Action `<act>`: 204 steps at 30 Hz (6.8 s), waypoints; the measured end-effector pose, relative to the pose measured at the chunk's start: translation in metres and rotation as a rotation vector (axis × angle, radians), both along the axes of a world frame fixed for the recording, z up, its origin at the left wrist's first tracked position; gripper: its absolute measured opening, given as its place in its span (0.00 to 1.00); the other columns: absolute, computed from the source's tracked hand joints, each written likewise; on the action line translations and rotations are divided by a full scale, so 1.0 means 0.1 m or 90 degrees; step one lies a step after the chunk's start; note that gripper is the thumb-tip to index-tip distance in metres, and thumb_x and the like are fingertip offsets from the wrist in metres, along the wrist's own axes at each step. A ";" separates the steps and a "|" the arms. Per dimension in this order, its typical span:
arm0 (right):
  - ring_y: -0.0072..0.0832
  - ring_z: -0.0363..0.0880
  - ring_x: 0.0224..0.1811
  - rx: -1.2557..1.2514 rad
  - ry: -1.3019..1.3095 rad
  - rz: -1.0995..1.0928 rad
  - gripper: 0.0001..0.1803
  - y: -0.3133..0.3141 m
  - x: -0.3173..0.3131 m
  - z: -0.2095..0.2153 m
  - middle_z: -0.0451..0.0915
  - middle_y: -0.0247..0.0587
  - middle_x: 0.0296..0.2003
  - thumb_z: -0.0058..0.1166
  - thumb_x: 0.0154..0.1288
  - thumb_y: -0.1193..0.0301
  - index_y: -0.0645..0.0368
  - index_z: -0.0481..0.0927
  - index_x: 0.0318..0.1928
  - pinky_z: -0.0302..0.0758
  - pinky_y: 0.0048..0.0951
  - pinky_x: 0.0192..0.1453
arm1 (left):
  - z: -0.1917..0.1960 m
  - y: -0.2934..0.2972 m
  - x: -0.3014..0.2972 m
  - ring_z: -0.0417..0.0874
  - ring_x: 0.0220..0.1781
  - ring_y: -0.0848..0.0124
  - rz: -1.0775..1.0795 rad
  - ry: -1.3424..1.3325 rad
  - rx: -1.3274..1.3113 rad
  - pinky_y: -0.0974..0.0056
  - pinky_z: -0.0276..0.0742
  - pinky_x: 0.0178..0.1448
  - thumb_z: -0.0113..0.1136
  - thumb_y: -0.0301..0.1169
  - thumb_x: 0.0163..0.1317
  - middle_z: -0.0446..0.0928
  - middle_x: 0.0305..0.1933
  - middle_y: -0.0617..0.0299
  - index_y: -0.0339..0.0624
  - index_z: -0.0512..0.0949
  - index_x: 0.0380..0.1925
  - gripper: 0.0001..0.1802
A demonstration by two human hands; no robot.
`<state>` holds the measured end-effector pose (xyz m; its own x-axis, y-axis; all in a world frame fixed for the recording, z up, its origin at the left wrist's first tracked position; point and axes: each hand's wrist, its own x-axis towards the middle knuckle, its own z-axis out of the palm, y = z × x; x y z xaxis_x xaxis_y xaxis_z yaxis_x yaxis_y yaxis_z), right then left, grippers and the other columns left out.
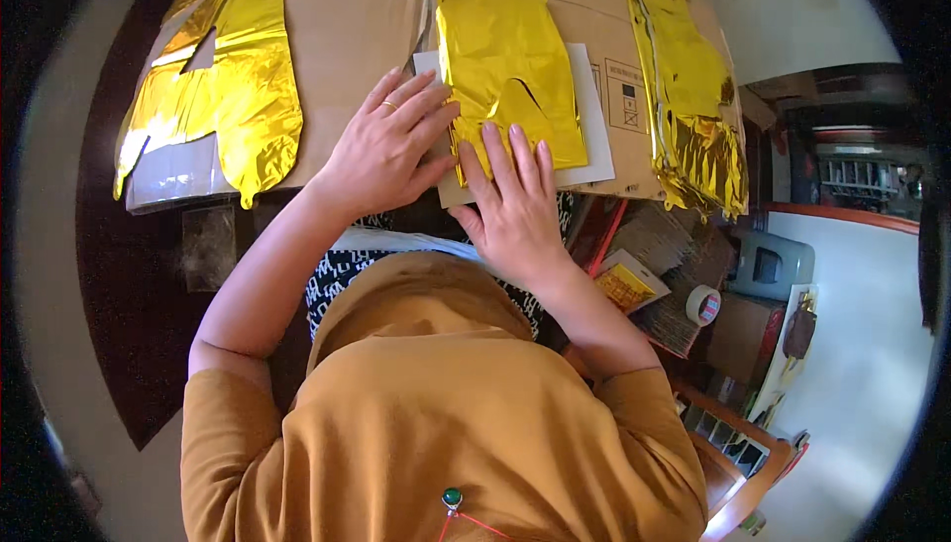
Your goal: Folding gold metallic sheets and placing them into cardboard sleeves for final packaging.
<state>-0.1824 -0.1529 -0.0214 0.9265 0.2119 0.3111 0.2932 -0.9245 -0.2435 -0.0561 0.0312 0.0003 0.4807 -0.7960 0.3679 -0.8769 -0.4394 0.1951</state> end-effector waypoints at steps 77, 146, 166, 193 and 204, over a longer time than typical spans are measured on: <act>0.32 0.87 0.35 1.213 0.475 -0.335 0.12 -0.66 -0.52 0.25 0.87 0.49 0.39 0.59 0.72 0.67 0.61 0.80 0.49 0.85 0.34 0.45 | 0.03 -0.08 -0.74 0.84 0.29 0.73 0.268 1.137 -0.290 0.69 0.82 0.36 0.61 0.38 0.73 0.84 0.32 0.57 0.33 0.81 0.40 0.15; 0.31 0.86 0.43 1.353 0.405 -0.283 0.14 -0.20 -0.38 0.11 0.85 0.43 0.44 0.58 0.73 0.65 0.60 0.79 0.52 0.82 0.36 0.52 | -0.07 -0.28 -0.92 0.87 0.42 0.72 0.189 1.205 -0.386 0.68 0.82 0.45 0.55 0.34 0.76 0.86 0.43 0.58 0.35 0.78 0.53 0.14; 0.30 0.86 0.40 1.357 0.447 -0.413 0.17 -0.18 -0.50 0.07 0.85 0.41 0.45 0.60 0.71 0.64 0.59 0.78 0.54 0.84 0.32 0.45 | -0.11 -0.35 -0.96 0.78 0.26 0.81 0.301 1.084 -0.419 0.73 0.77 0.33 0.55 0.35 0.76 0.81 0.29 0.65 0.31 0.82 0.41 0.16; 0.31 0.87 0.35 1.272 0.328 -0.360 0.16 -0.12 -0.17 0.23 0.86 0.40 0.41 0.62 0.69 0.69 0.60 0.78 0.54 0.84 0.32 0.40 | 0.49 -0.19 -0.17 0.88 0.39 0.58 0.171 0.269 -0.105 0.59 0.82 0.42 0.63 0.33 0.68 0.85 0.40 0.53 0.39 0.84 0.46 0.11; 0.33 0.87 0.36 1.175 0.332 -0.408 0.18 -0.22 0.23 0.31 0.85 0.42 0.41 0.62 0.68 0.69 0.63 0.77 0.54 0.86 0.34 0.40 | 0.08 -0.11 0.03 0.78 0.62 0.56 0.005 0.001 -0.156 0.46 0.69 0.70 0.63 0.28 0.59 0.79 0.54 0.57 0.43 0.81 0.47 0.15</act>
